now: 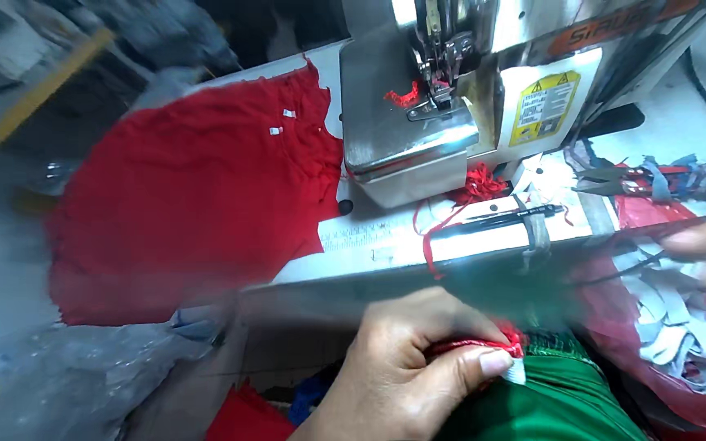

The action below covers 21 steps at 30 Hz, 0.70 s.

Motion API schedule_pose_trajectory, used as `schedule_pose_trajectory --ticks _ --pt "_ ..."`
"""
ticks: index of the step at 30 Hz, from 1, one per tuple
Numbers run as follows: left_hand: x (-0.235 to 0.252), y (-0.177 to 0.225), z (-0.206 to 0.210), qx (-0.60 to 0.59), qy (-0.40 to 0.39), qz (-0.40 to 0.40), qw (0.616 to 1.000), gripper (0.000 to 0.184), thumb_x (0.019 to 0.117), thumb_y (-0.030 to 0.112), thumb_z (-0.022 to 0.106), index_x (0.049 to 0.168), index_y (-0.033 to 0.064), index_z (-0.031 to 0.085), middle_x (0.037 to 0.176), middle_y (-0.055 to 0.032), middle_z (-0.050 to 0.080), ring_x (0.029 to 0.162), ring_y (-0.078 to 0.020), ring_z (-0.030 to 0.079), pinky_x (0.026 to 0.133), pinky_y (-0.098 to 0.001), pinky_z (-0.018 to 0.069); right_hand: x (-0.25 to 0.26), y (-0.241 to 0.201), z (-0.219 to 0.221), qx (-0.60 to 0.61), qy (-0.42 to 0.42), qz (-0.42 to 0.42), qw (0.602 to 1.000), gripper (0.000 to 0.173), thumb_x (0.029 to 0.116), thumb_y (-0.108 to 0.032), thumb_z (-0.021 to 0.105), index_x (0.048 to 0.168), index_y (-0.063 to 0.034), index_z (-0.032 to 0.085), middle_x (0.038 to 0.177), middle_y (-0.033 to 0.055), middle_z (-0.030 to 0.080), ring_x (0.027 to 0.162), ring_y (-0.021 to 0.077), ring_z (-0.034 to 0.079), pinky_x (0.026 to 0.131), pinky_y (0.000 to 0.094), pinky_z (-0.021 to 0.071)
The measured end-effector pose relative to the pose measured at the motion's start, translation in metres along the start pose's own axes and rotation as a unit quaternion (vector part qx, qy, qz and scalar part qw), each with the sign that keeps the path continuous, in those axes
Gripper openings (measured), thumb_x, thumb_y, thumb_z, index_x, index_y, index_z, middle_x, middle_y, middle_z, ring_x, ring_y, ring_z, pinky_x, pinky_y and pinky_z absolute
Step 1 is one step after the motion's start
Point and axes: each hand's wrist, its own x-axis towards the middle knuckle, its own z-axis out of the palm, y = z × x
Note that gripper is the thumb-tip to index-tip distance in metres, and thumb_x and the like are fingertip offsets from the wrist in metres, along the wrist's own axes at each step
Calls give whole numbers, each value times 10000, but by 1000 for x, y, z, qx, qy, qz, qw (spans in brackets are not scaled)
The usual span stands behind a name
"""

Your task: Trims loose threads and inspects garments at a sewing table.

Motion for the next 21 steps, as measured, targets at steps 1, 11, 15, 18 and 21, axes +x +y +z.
schedule_pose_trajectory --ticks 1,11,15,18,21 --pt "2 -1 3 -8 -7 7 1000 149 990 143 644 989 15 722 929 5 711 898 37 648 801 -116 536 3 -5 16 -14 -9 2 1000 147 1026 -199 614 1138 -217 707 1100 -96 744 1075 79 705 952 264 589" --pt "3 -12 15 87 88 53 991 240 964 148 680 1195 89 650 1077 -11 689 925 -8 669 826 -163 575 5 7 81 -48 -81 32 995 235 1021 -266 618 1006 -52 714 881 -18 706 802 -76 608 722 71 485" --pt "-2 -30 19 127 99 58 985 267 962 110 649 1225 71 658 1130 -47 688 1037 -46 657 905 -197 556 10 -5 72 4 -69 90 993 181 1024 -253 614 967 -100 692 860 -96 672 798 -104 592 712 77 491" --pt "-7 -43 29 176 142 52 973 169 954 71 618 1088 33 713 1098 -78 716 1079 -66 657 941 -193 531 16 -15 65 80 -54 128 987 83 1019 -277 607 1002 -234 676 929 -196 680 872 -110 624 784 94 528" --pt "-12 -47 35 150 165 34 974 169 964 40 594 1053 -26 722 1090 -114 726 1075 -59 663 952 -183 521 19 -21 61 139 -43 155 977 82 1017 -244 606 1020 -266 685 954 -199 693 891 -93 639 801 111 538"
